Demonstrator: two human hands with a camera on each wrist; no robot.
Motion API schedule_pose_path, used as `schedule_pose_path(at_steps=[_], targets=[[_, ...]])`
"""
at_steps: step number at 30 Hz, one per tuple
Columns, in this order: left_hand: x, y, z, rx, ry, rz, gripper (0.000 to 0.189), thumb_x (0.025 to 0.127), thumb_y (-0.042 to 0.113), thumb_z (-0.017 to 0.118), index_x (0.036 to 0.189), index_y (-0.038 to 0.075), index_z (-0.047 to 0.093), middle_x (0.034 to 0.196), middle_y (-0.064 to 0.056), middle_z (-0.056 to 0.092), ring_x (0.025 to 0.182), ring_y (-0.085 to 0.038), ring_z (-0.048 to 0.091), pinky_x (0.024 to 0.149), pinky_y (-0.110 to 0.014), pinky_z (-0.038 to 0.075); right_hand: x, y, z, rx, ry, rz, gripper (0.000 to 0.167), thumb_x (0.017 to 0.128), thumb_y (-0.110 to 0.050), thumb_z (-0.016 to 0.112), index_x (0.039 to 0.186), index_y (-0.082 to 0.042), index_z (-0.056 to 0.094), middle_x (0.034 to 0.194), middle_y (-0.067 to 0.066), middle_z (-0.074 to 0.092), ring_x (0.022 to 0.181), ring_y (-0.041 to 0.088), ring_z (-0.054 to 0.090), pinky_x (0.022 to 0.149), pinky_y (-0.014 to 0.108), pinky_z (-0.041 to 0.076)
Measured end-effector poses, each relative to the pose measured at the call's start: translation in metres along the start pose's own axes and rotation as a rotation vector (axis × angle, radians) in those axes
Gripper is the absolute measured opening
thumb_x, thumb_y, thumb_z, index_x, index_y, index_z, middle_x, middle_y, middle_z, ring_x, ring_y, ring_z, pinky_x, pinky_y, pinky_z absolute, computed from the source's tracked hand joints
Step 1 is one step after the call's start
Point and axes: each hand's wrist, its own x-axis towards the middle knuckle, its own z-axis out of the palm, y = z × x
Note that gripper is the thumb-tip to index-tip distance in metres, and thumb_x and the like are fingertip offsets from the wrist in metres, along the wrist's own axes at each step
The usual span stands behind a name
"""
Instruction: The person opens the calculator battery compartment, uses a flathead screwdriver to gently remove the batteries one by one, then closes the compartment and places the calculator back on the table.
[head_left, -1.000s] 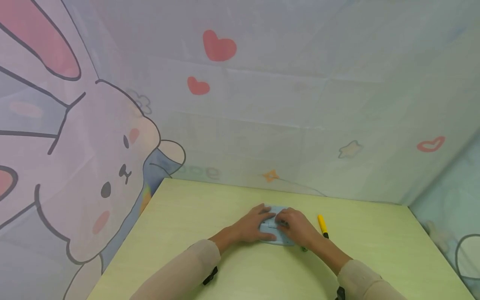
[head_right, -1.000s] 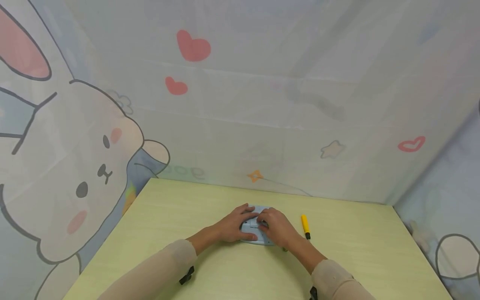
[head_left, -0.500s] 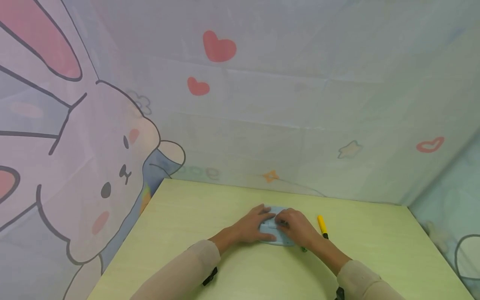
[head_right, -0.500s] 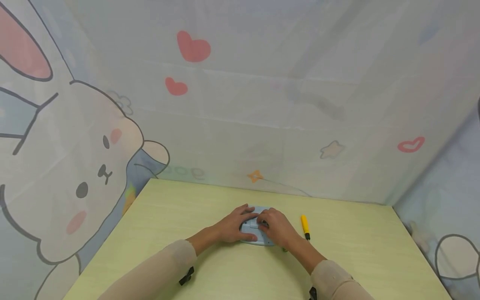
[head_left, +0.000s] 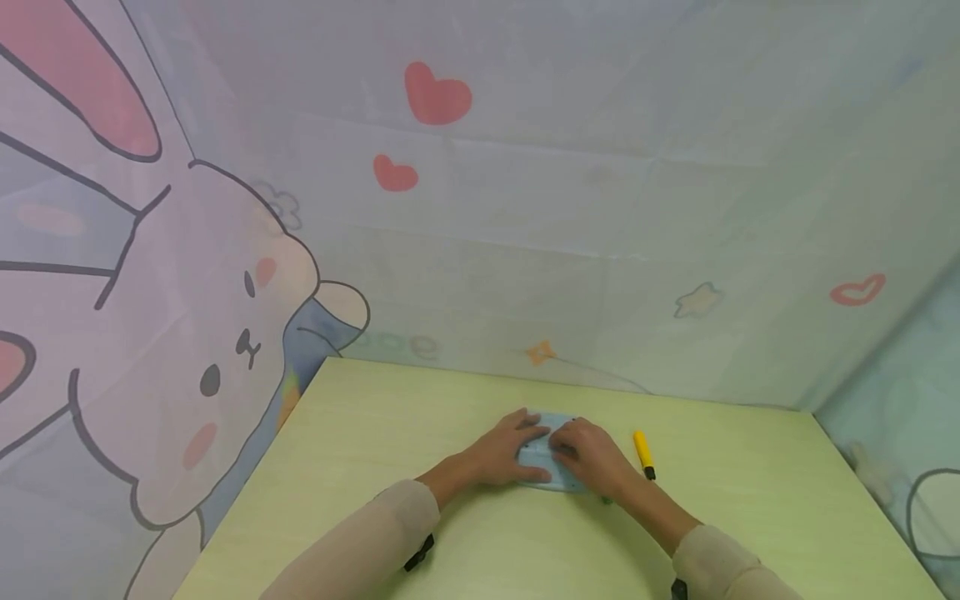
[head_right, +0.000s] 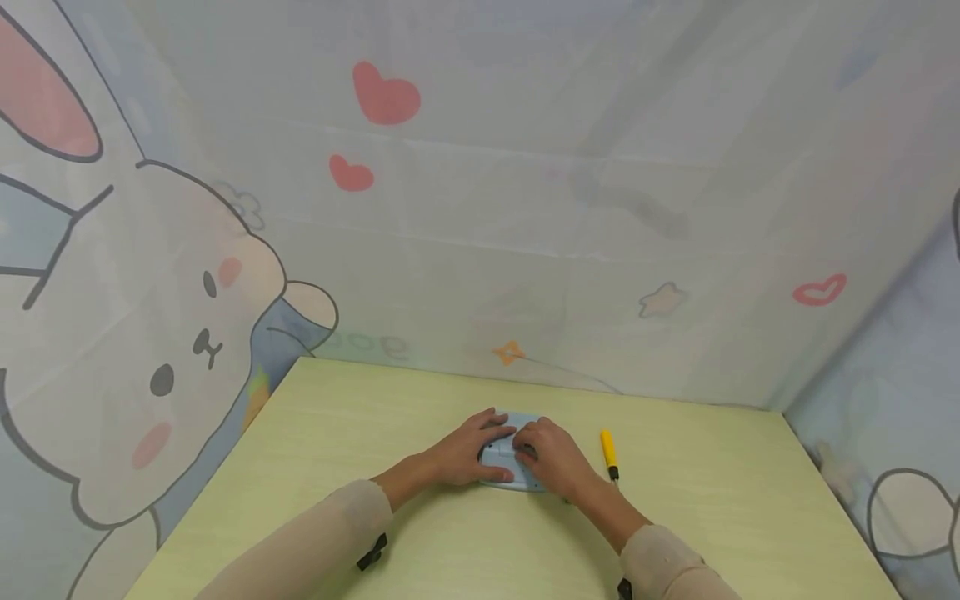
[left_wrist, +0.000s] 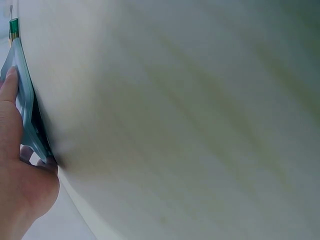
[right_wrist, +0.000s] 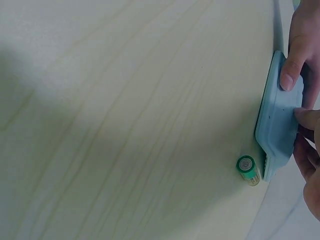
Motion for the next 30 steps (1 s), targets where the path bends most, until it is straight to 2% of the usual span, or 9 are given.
schedule_pose_path(at_steps=[9,22,30], targets=[[0.002,-0.002,0.003,0.02,0.002,0.002,0.084,0.093,0.065,0.072,0.161,0.022,0.048,0.172,-0.002,0.031,0.162,-0.03,0.017,0.126,-0.048,0.029,-0.004,-0.003,0.003,-0.03,0.017,-0.008,0.014,0.088,-0.003,0.084,0.102,-0.004,0.081,0.102,0.003,0.077,0.099,0.024,0.066,0.094,0.048,0.056],[0.0,0.0,0.002,0.02,0.014,0.02,0.081,0.095,0.06,0.073,0.16,0.018,0.049,0.17,-0.006,0.034,0.161,-0.033,0.018,0.124,-0.051,0.031,-0.006,-0.009,0.005,-0.048,0.019,-0.001,0.017,0.09,-0.002,0.082,0.107,0.001,0.081,0.107,0.008,0.077,0.104,0.028,0.065,0.098,0.049,0.055],[-0.001,0.001,0.001,0.024,0.011,0.017,0.081,0.095,0.06,0.074,0.16,0.019,0.049,0.171,-0.004,0.034,0.161,-0.032,0.018,0.124,-0.05,0.031,-0.009,-0.012,0.007,-0.075,0.082,-0.017,0.014,0.087,-0.002,0.085,0.101,-0.001,0.082,0.102,0.005,0.075,0.1,0.025,0.064,0.097,0.048,0.056]])
